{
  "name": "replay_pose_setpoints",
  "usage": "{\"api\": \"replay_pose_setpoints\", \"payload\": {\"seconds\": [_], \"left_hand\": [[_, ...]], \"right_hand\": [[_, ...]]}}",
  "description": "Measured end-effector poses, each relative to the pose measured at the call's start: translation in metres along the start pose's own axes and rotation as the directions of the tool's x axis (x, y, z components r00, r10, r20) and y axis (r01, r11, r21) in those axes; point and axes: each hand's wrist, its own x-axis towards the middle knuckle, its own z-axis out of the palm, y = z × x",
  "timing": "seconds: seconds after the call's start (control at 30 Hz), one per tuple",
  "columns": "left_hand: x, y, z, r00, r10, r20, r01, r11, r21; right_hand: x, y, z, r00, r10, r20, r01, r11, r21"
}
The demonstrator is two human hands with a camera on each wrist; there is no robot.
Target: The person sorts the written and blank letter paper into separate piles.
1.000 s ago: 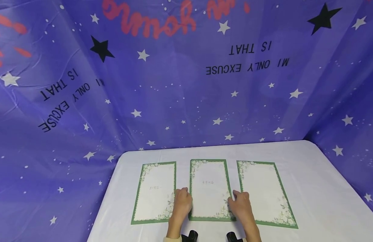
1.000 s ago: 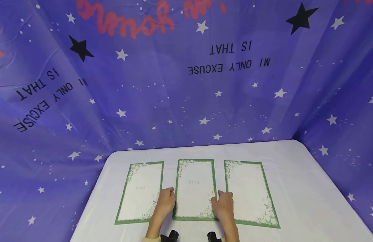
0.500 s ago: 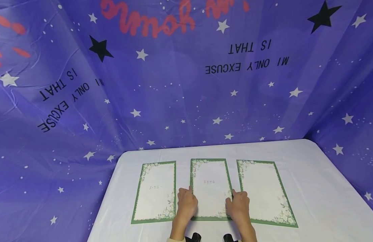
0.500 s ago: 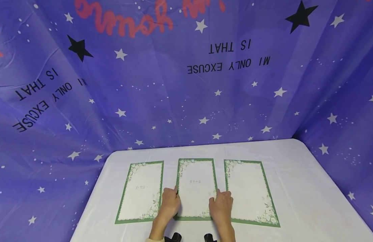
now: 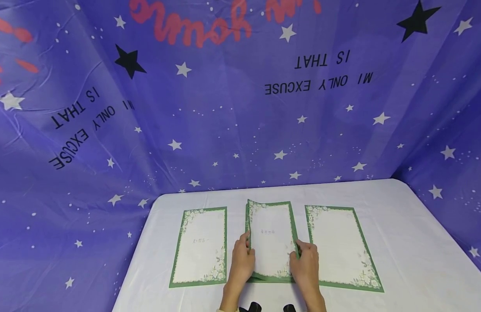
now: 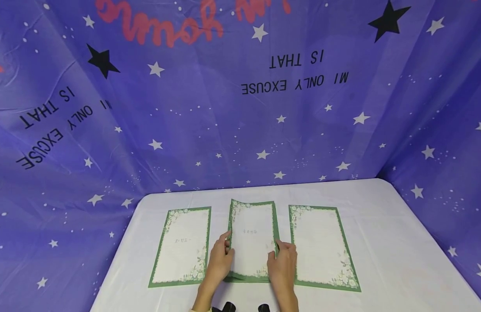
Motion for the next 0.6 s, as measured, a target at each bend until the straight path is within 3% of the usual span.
{"api": "replay_pose_setpoints", "payload": {"seconds": [0.1, 0.2, 0.33, 0.47, 0.6], "left_hand": [[0.000, 0.000, -0.012, 1.000, -0.002, 0.024, 0.004, 0.996, -0.089], [-0.003, 0.002, -0.035, 0.998, -0.034, 0.054, 0.042, 0.987, -0.152], [-0.007, 0.005, -0.074, 0.994, -0.065, 0.087, 0.085, 0.962, -0.259], [-0.011, 0.004, -0.116, 0.995, -0.088, 0.053, 0.099, 0.955, -0.281], [-0.015, 0.001, -0.151, 0.990, -0.138, -0.009, 0.133, 0.969, -0.209]], "right_hand": [[0.001, -0.004, -0.003, 1.000, 0.013, 0.000, -0.013, 0.995, 0.103], [0.002, -0.012, -0.005, 0.999, 0.030, 0.032, -0.036, 0.980, 0.197], [0.002, -0.027, -0.003, 0.992, 0.023, 0.125, -0.070, 0.921, 0.384], [0.000, -0.048, 0.009, 0.977, -0.047, 0.207, -0.067, 0.855, 0.514], [-0.008, -0.069, 0.032, 0.961, -0.134, 0.241, -0.021, 0.835, 0.550]]}}
